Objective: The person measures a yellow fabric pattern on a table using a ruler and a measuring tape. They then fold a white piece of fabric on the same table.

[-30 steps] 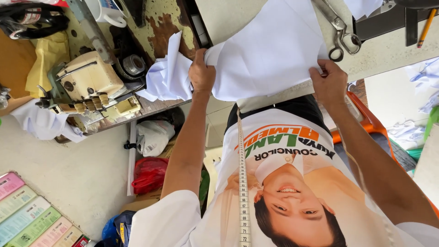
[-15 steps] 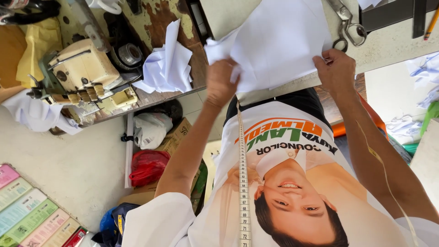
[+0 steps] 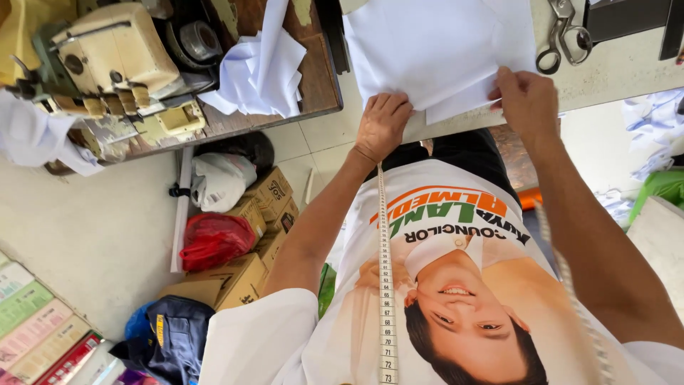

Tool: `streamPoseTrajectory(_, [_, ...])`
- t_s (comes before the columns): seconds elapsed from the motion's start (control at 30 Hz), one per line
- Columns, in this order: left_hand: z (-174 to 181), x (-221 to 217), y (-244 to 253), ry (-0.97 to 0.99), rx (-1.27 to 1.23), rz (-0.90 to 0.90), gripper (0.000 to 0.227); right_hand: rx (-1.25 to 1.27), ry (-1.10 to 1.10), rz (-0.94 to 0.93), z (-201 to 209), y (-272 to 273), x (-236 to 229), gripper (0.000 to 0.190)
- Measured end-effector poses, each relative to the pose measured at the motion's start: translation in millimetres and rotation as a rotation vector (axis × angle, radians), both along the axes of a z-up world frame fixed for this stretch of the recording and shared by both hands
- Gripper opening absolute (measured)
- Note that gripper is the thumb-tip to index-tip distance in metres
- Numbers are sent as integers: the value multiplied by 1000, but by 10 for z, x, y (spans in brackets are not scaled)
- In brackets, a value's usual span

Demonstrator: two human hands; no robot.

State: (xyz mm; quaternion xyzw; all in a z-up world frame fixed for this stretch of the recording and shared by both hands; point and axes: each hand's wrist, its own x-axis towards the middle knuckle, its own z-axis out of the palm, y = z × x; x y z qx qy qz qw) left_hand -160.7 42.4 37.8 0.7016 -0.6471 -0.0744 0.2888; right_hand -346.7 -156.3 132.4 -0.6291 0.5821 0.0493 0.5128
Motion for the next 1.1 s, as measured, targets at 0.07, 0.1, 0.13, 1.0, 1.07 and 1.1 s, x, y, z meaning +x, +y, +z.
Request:
streamPoseTrajectory(0.07, [58, -51, -15, 0, -34, 42, 7, 175, -31, -85, 165, 25, 146, 37])
streamPoseTrajectory(0.1, [104, -69, -18, 11, -54, 46, 7, 252, -54, -122, 164, 31, 203, 35])
streamPoseTrajectory(0.13, [154, -93, -27, 23, -73, 49, 6, 330, -75, -158, 170, 31, 254, 36])
streamPoseTrajectory(1.0, [29, 1199, -1504, 120, 124, 149, 22, 96, -155, -951, -320, 448, 519, 29])
streamPoseTrajectory(1.07, [228, 1198, -1447, 187, 70, 68, 20, -4, -112, -885, -363, 545, 472, 29])
streamPoseTrajectory(1.1, [306, 1170, -1430, 266, 77, 19, 17, -50, -102, -832, -368, 565, 441, 26])
